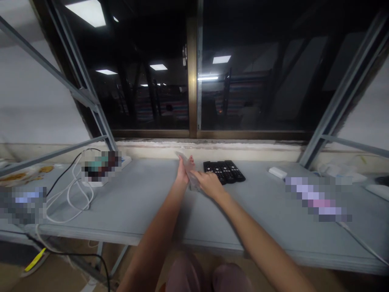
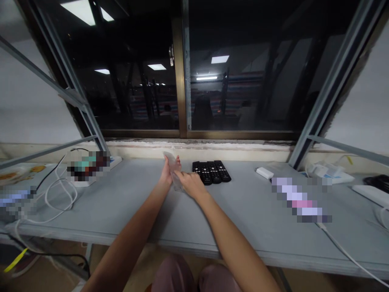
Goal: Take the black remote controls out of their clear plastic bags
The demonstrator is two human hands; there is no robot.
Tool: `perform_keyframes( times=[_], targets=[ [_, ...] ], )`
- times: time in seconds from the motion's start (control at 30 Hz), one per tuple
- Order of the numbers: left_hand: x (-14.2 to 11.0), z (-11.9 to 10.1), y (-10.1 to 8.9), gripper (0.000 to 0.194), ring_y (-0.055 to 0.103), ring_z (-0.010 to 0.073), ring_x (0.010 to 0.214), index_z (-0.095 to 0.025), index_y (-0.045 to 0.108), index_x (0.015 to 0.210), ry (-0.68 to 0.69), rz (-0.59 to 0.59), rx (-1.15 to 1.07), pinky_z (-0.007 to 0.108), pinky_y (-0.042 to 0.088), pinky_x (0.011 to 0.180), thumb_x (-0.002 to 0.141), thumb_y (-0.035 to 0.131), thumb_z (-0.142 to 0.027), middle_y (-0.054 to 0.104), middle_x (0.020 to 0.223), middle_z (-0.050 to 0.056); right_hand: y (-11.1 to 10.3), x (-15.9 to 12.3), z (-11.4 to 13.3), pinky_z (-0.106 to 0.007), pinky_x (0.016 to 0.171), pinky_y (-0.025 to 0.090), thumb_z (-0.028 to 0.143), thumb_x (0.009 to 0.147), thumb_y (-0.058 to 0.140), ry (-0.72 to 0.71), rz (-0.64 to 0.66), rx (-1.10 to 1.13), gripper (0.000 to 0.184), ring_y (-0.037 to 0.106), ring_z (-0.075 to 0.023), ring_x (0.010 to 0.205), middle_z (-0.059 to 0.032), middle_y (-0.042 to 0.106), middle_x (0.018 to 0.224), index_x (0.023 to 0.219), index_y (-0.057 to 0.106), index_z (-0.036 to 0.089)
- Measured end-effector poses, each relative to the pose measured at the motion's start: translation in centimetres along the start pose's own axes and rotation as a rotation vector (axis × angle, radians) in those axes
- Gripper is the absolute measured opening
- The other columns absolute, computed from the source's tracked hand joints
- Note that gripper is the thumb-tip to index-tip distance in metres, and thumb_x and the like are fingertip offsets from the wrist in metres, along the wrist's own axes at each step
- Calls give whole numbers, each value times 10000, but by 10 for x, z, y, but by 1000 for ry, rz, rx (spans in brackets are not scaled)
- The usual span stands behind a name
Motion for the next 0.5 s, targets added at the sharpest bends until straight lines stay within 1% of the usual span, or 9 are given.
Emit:
perform_keyframes(
  times=[0.07, 0.17, 0.27, 0.33, 0.4, 0.43, 0.5],
  targets=[
    [1, -8, -6, 659, 487, 90, 493, -126, 618, 911, 21, -8, -44, 193, 453, 534, 880, 226, -655, 559, 617, 16, 2, -1, 7, -251, 788, 430, 132, 868, 456, -58, 5, -17, 517, 641, -196, 889, -95, 675, 1068, 1371, 404, 238],
    [1, -18, -8, 721, 457, 85, 461, -126, 612, 904, 56, 6, -77, 194, 408, 461, 846, 182, -702, 541, 596, 13, 3, -1, 10, -251, 778, 433, 168, 882, 462, -74, -24, -46, 523, 645, -188, 864, -94, 686, 1032, 1394, 384, 239],
    [-2, -14, -2, 681, 538, 103, 546, -120, 612, 1017, 27, 23, -63, 202, 452, 530, 875, 227, -664, 614, 714, 49, 2, -1, 6, -265, 766, 433, 167, 889, 448, -36, -69, -90, 549, 645, -190, 823, -92, 694, 977, 1425, 342, 228],
    [-4, -1, 7, 616, 607, 125, 669, -117, 600, 1088, -55, 49, -43, 210, 490, 627, 898, 287, -613, 656, 858, 93, 0, -1, 3, -274, 751, 429, 132, 900, 404, -21, -98, -147, 574, 642, -188, 797, -99, 689, 963, 1453, 282, 222],
    [-7, 11, 18, 556, 640, 155, 808, -124, 581, 1128, -118, 100, -37, 226, 506, 705, 902, 348, -575, 660, 997, 128, -3, -1, 1, -282, 738, 422, 101, 911, 350, -23, -111, -213, 586, 640, -190, 796, -116, 681, 972, 1471, 229, 223],
    [-9, 15, 23, 531, 643, 168, 856, -131, 573, 1134, -129, 130, -38, 237, 511, 722, 902, 369, -563, 655, 1045, 137, -4, -2, 0, -287, 734, 419, 94, 915, 330, -25, -110, -240, 585, 640, -193, 802, -125, 675, 984, 1474, 216, 225],
    [-11, 17, 32, 481, 645, 182, 894, -147, 565, 1121, -106, 178, -50, 260, 522, 724, 906, 387, -539, 648, 1096, 136, -7, -2, -2, -300, 730, 415, 91, 919, 309, -18, -102, -269, 578, 638, -201, 812, -138, 665, 1009, 1472, 216, 228]
  ],
)
Point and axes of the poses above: each hand's wrist, its own x-axis towards the middle knuckle, its own y-axis out of the palm, z = x × y, the point moved 8 cm from there along x, towards the middle knuckle
